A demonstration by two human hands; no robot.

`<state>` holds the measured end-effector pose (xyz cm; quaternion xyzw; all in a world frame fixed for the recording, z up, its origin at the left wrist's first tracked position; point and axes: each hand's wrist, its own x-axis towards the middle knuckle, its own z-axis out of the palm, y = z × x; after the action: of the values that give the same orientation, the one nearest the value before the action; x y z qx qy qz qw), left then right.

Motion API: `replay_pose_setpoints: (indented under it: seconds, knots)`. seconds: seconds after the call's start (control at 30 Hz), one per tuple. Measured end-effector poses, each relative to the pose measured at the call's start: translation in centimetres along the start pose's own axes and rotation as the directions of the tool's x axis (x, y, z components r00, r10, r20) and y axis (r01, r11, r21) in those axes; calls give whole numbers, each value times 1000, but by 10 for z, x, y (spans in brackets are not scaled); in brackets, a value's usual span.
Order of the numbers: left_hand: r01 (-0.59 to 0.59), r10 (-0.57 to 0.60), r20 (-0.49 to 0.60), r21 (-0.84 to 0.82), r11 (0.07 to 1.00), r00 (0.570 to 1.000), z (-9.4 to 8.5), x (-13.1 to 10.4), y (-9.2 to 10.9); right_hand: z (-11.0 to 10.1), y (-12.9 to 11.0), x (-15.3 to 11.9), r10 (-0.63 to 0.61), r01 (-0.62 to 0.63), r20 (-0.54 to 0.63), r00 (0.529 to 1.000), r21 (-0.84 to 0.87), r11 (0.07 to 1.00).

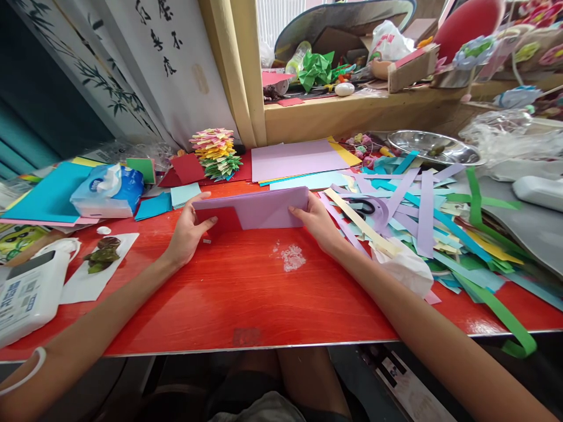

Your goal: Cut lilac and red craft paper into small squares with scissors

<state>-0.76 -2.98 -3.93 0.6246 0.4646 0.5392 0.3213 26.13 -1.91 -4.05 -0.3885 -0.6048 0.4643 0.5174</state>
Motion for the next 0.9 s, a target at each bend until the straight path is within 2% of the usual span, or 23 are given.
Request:
replay_pose_setpoints:
  seconds: [0.07, 0.1, 0.23, 0.27, 0.33, 0.43, 0.5, 0.57, 0.63, 0.73, 0.83, 0.9]
  knots:
    - [70, -69, 25, -28, 997, 997, -2, 0, 1, -2, -2, -1, -18, 18, -16, 1000, -18, 1000]
    - [65, -63, 45, -39, 997, 997, -2, 0, 3, -3, -3, -1, -45, 43, -35, 998, -47, 998]
    - [-138, 144, 107, -68, 988, 984, -4, -1, 14, -9, -9, -2, -173, 143, -181, 968, -171, 975]
    - [-170, 176, 108, -59, 984, 979, -4, 0, 15, -10, -11, -2, -159, 132, -205, 966, -139, 981]
    - [-193, 195, 84, -31, 981, 977, -4, 0, 15, -11, -13, -1, -48, 53, -188, 981, 22, 998]
    - [-195, 195, 26, -1, 981, 980, -5, 1, 12, -10, -15, 2, 127, -111, -45, 991, 258, 960]
    - [-207, 207, 2, 4, 978, 978, -5, 1, 11, -9, -16, 2, 183, -180, 19, 983, 298, 937]
    - [-204, 204, 14, -19, 979, 979, -5, 1, 12, -8, -16, 2, 216, -219, 41, 975, 261, 940]
    - [-159, 162, 42, -69, 985, 986, -4, 1, 13, -7, -13, 0, 228, -233, 52, 972, 199, 952]
    - [4, 7, 56, -189, 982, 998, -4, 3, 12, -5, -6, -1, 164, -171, 67, 984, 132, 976]
    - [179, -163, 77, -285, 942, 984, -7, 7, 7, -4, -1, -1, 93, -99, 55, 994, 105, 990]
    - [254, -233, 104, -298, 920, 967, -9, 10, 3, -4, -1, -1, 76, -81, 44, 996, 125, 989]
